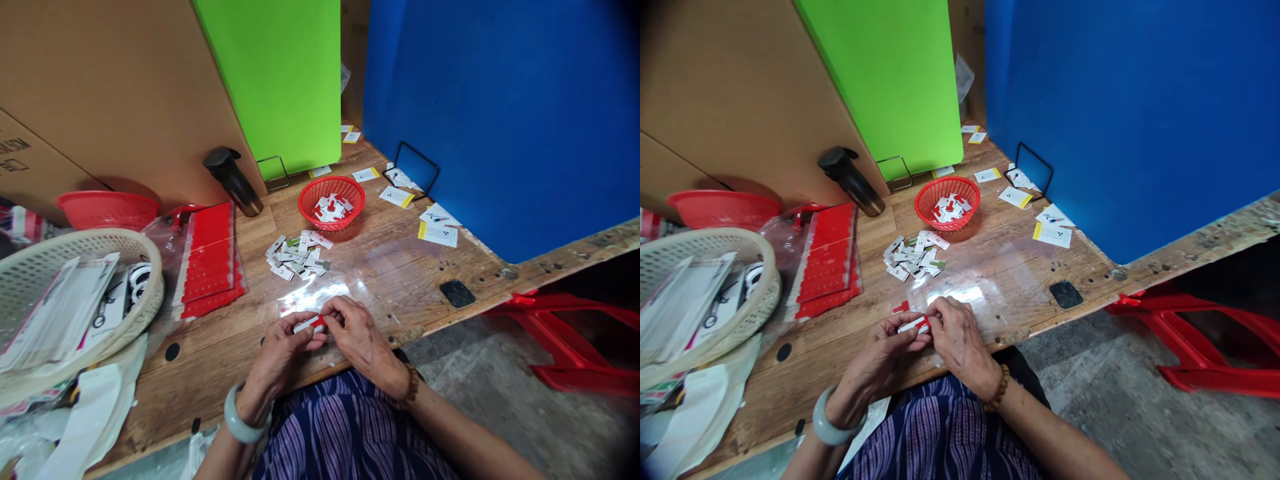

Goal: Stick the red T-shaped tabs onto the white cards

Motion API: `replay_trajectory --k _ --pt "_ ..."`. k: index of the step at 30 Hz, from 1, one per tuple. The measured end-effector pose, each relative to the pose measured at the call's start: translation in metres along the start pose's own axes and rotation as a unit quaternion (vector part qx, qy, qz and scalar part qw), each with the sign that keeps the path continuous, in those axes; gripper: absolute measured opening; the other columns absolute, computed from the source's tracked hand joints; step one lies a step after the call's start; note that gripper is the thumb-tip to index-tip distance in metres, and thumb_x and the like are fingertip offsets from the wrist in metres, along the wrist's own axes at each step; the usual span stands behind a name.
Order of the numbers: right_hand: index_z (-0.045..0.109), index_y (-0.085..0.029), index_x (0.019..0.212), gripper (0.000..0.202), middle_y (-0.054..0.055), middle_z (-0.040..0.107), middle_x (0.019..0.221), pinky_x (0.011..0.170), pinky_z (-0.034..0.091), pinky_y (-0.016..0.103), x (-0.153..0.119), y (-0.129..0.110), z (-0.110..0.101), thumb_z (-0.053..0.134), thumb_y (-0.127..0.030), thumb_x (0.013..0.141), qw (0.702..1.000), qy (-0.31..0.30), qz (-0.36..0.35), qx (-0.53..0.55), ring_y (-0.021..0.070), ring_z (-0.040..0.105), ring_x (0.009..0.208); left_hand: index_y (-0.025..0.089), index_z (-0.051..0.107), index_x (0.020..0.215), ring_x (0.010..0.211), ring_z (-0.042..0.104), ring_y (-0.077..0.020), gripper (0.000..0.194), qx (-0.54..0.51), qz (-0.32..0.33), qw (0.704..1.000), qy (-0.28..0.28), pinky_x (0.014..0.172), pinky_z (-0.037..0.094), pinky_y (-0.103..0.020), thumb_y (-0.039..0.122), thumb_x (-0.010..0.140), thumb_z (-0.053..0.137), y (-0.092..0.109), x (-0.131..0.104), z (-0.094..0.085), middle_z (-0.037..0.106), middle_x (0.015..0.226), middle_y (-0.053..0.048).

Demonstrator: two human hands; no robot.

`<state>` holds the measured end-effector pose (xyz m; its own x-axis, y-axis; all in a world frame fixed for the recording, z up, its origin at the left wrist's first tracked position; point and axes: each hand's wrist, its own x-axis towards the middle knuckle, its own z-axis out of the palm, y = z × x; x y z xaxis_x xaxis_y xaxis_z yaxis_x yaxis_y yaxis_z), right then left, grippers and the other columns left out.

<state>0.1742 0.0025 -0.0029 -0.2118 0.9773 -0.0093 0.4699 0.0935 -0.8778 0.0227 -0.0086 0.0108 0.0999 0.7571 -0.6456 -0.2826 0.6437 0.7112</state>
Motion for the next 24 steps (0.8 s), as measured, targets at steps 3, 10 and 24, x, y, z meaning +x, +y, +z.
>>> replay_trajectory --k 3,10,24 --pt "0.056 -0.020 0.080 0.012 0.002 0.061 0.082 0.079 0.038 0.032 -0.001 -0.001 0.001 0.050 -0.009 0.083 0.999 0.008 -0.008 -0.034 0.0168 0.054 0.079 0.008 0.062 0.099 0.061 0.070 -0.0141 0.038 -0.008 0.000 1.000 0.011 0.062 0.056 -0.019 0.011 0.065 0.077 -0.002 0.000 0.001 0.072 0.071 -0.008" --pt "0.057 -0.020 0.078 0.010 0.001 0.061 0.079 0.072 0.041 0.029 0.004 0.006 0.005 0.052 -0.012 0.080 1.000 0.018 -0.002 0.001 0.0160 0.054 0.076 0.010 0.063 0.094 0.062 0.070 -0.0144 0.031 -0.027 0.009 0.999 0.034 0.063 0.057 -0.019 0.011 0.067 0.076 -0.008 0.001 0.001 0.072 0.070 -0.006" --pt "0.059 -0.018 0.074 0.008 -0.003 0.060 0.064 0.058 0.044 0.023 0.018 0.019 0.004 0.056 -0.011 0.071 0.985 -0.026 0.050 0.164 0.0115 0.056 0.059 0.007 0.064 0.098 0.064 0.070 -0.0138 0.026 -0.037 0.000 0.999 0.039 0.065 0.057 -0.019 0.003 0.072 0.066 -0.007 0.000 0.000 0.073 0.077 -0.010"
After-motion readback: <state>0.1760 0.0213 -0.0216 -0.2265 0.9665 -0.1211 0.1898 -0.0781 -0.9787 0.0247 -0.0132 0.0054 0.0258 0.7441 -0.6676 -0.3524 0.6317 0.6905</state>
